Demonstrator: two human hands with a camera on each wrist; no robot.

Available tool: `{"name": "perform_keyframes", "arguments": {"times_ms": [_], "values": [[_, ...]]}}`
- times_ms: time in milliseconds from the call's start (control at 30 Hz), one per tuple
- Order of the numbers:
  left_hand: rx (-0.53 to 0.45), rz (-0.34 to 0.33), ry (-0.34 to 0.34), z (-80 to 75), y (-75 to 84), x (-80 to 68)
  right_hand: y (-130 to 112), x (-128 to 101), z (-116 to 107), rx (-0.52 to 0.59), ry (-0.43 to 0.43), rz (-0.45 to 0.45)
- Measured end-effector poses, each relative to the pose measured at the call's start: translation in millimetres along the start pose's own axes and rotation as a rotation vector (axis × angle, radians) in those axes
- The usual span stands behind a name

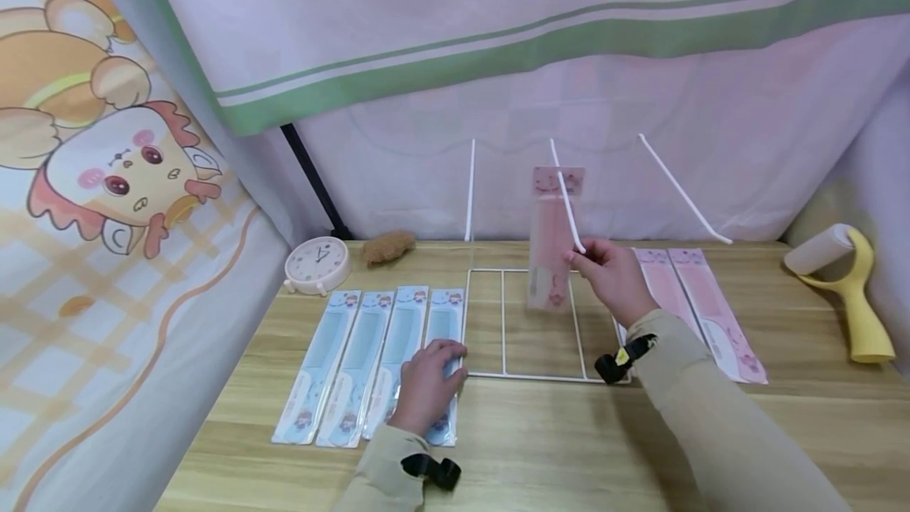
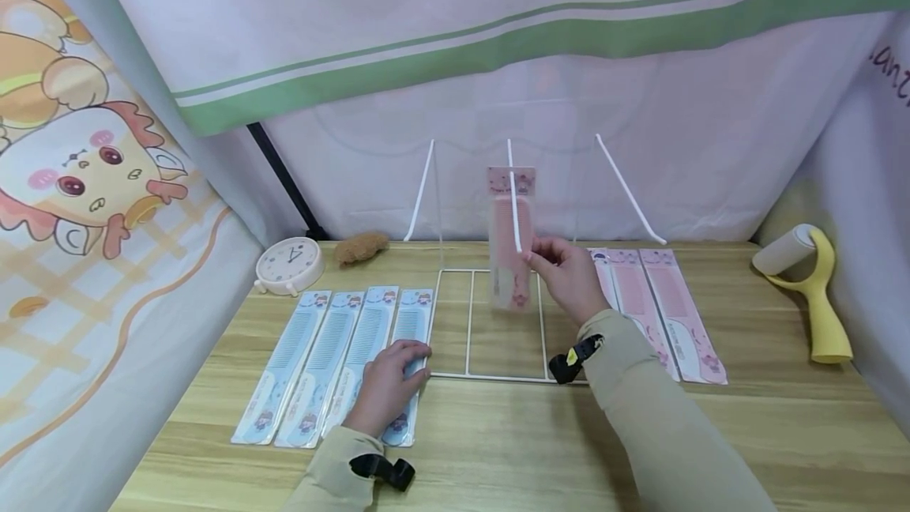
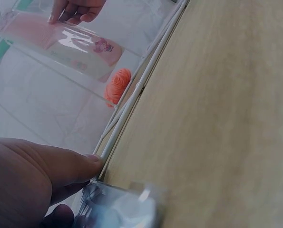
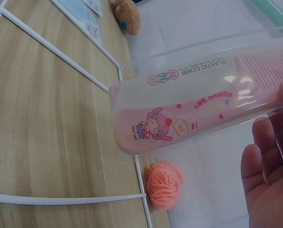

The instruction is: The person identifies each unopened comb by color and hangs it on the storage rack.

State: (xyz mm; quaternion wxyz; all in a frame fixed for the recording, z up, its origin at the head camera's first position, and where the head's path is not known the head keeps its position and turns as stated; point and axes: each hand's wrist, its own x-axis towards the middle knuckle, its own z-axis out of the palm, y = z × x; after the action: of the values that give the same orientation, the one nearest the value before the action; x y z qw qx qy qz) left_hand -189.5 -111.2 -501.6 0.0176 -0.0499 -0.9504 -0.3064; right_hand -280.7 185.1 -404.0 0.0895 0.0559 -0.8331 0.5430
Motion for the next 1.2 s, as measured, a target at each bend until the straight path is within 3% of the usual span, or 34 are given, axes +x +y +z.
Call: {"name": "perform_keyframes", "arguments": {"times_ms": [300,600,867,1200], "values": [[0.004,0.013,0.010,0.4,-1.5,0.6,-3.9,16.9,-1.8,0.031,-0.041,0.062],[0.004,0.059,0.045,0.5,-3.0,1.0,-6.9,34.4,-3.7,-0.041,0.003,0.018],[0.011,0.054,0.043,2.2,-4.5,0.0,-8.4,49.7,-4.5,-0.074,0.017,0.018],[0.001,0.042,0.034,1.2,-3.4,-0.2,-11.2,50.1,-4.9,-0.033,-0.006,0.074]]}}
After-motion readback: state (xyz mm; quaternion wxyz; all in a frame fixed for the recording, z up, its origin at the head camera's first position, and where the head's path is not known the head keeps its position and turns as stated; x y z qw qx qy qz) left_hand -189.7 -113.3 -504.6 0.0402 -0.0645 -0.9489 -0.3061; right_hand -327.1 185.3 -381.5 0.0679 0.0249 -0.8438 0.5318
